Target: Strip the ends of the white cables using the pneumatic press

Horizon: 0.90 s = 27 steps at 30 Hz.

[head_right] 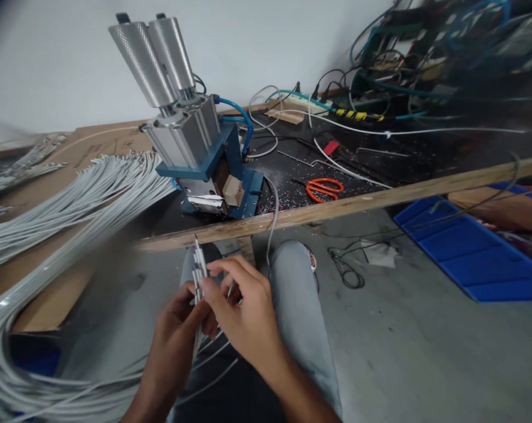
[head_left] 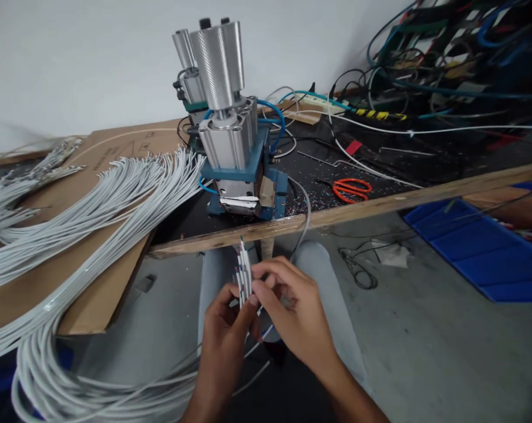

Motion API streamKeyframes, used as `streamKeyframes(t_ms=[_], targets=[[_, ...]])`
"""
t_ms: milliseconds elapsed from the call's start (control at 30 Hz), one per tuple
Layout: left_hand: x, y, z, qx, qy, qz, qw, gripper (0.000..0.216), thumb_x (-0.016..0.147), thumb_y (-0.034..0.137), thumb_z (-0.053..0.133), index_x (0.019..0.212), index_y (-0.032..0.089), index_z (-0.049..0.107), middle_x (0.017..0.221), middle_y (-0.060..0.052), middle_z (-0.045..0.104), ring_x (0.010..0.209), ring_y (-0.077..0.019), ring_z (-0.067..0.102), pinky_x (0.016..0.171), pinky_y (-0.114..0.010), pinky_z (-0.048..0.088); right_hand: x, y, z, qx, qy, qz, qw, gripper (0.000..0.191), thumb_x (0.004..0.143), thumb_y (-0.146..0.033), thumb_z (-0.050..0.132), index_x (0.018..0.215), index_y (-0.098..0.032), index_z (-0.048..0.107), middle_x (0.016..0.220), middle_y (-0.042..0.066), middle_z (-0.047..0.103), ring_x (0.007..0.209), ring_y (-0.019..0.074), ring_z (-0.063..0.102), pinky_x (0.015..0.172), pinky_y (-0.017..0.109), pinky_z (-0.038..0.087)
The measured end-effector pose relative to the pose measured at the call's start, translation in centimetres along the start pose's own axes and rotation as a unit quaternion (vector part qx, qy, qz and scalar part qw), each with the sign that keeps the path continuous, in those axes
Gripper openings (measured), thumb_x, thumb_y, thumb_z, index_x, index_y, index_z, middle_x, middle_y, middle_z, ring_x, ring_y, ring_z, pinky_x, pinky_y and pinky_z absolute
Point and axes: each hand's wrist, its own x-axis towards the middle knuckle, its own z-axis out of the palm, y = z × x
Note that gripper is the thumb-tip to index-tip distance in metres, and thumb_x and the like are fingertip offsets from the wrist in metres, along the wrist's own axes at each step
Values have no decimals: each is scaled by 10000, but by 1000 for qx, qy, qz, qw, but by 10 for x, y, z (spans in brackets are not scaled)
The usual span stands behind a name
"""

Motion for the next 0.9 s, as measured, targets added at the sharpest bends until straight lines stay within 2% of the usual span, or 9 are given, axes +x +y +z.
streamKeyframes(t_ms=[100, 300, 367, 433, 500, 533, 633, 700, 900], targets=[[-3, -1, 0, 27, -18, 0, 999, 366, 916, 457, 672, 810, 141, 522, 577, 25, 493, 524, -84, 486, 561, -206, 425, 7, -1, 3, 17, 13, 42, 999, 414, 939, -405, 484, 859, -58, 695, 770, 15, 552, 670, -138, 476, 591, -81, 346], [-6, -6, -2, 40, -31, 24, 998, 373, 904, 470, 673, 785, 141, 543, 580, 15, 533, 532, -94, 529, 586, -212, 451, 1, 8, 6, 20, -21, 94, 995, 476, 919, -477, 495, 857, -26, 634, 781, 27, 551, 680, -119, 492, 626, -58, 381], [-5, -7, -3, 62, -11, 35, 997, 379, 898, 486, 677, 797, 134, 577, 642, -11, 584, 611, -106, 572, 638, -211, 471, -2, 11, 6, 51, 3, 126, 991, 506, 908, -518, 495, 872, -21, 584, 769, 33, 550, 681, -101, 511, 624, -42, 397], [-4, -6, -6, 74, 42, 57, 995, 400, 902, 519, 663, 834, 128, 607, 761, -48, 640, 730, -125, 613, 715, -217, 493, -7, 13, 5, 127, 12, 158, 979, 557, 904, -586, 471, 909, -30, 504, 793, 40, 564, 671, -77, 535, 638, -5, 442], [-2, -2, -10, 48, 86, 40, 994, 426, 899, 554, 653, 856, 136, 582, 770, -33, 607, 660, -99, 566, 619, -189, 466, -13, 15, 3, 210, -46, 185, 959, 611, 891, -655, 455, 934, -45, 435, 775, 34, 556, 619, -52, 532, 611, 41, 455], [-1, 1, -11, 31, 82, 21, 996, 438, 891, 568, 657, 863, 141, 561, 707, -5, 549, 567, -75, 493, 526, -169, 408, -16, 15, 1, 236, -97, 199, 946, 629, 883, -675, 458, 940, -50, 416, 747, 25, 541, 590, -45, 522, 592, 53, 445], [-1, 11, -15, 40, -11, -15, 999, 442, 876, 566, 675, 898, 140, 559, 558, 59, 349, 439, -36, 249, 407, -149, 165, -28, 16, -3, 243, -217, 223, 919, 634, 886, -677, 463, 941, -48, 407, 675, 7, 501, 574, -48, 509, 572, 31, 398], [-2, 15, -15, 74, -60, -7, 995, 422, 881, 539, 681, 930, 130, 587, 530, 55, 349, 440, -38, 248, 413, -157, 148, -34, 17, -5, 231, -234, 221, 918, 624, 907, -665, 439, 931, -42, 406, 663, 12, 505, 596, -65, 507, 599, 5, 387], [-4, 7, -16, 58, -48, -38, 996, 410, 847, 529, 720, 908, 148, 581, 537, 73, 265, 441, -41, 200, 409, -174, 161, -40, 20, -5, 198, -254, 214, 922, 589, 937, -619, 419, 922, -30, 435, 681, 22, 532, 614, -92, 485, 599, -19, 355]])
